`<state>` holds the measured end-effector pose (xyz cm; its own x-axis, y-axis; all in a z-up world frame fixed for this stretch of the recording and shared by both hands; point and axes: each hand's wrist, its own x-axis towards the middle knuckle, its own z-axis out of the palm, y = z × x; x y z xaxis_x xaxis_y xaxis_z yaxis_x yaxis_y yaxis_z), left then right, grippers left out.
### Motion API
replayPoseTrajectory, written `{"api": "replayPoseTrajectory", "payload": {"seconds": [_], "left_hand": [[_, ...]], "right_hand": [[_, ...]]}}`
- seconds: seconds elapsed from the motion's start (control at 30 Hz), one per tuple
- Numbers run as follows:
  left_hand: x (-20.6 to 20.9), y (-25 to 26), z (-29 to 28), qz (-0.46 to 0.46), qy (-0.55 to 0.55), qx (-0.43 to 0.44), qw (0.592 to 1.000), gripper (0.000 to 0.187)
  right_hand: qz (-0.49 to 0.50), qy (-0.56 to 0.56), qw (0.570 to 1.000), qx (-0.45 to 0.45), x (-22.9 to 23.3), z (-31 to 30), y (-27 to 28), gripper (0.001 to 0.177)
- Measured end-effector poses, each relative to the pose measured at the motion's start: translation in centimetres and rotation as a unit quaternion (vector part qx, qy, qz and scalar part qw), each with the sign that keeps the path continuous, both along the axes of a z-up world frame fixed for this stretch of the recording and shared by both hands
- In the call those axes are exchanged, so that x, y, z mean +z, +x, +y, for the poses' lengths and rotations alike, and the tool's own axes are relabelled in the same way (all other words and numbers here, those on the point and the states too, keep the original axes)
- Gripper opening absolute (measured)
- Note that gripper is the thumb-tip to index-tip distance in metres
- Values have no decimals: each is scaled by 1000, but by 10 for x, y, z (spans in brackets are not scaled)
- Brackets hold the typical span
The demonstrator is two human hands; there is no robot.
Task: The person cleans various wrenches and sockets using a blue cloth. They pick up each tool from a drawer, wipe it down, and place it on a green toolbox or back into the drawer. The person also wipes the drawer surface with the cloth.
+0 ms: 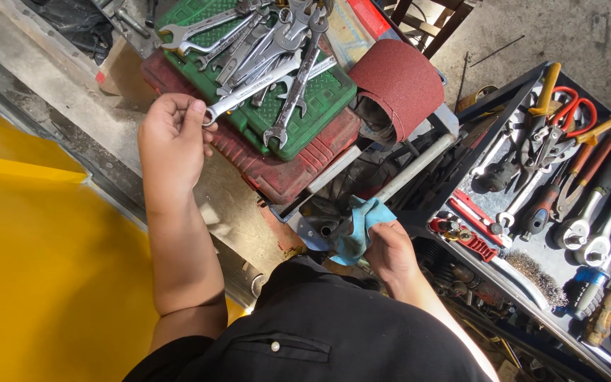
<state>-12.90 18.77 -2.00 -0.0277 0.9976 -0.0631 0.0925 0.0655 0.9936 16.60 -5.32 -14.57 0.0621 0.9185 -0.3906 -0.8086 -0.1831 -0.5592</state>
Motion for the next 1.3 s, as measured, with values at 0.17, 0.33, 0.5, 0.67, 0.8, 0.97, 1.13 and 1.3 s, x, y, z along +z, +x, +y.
{"api": "replayPoseTrajectory", "payload": {"seconds": [0.17, 0.33, 0.5, 0.67, 0.8, 0.97, 1.13, 1.3], "left_hand": [[6, 1, -11, 0, 24, 8, 1000, 12], [10, -1, -23, 3, 45, 20, 999, 10], [17, -11, -39, 18, 58, 38, 997, 10], [8, -30, -52, -16, 64, 36, 997, 9], [6, -40, -64, -71, 67, 15, 995, 9], [9, -26, -83, -121, 63, -10, 991, 9], [11, 53, -127, -194, 53, -70, 977, 7], [-33, 139, -171, -216, -7, -235, 948, 6]], "right_hand": [[1, -7, 1000, 0, 0, -2, 1, 28], [-4, 2, 1000, -3, 1, -4, 3, 27], [9, -16, 1000, -10, -6, -10, 7, 29], [45, 25, 999, 8, -2, -13, 6, 29], [61, 10, 998, 10, 9, -15, 4, 42], [100, 23, 995, 17, 28, -11, 0, 43], [75, 75, 994, 14, 55, -1, 6, 42], [103, 233, 950, -181, 80, -4, 38, 29]]}}
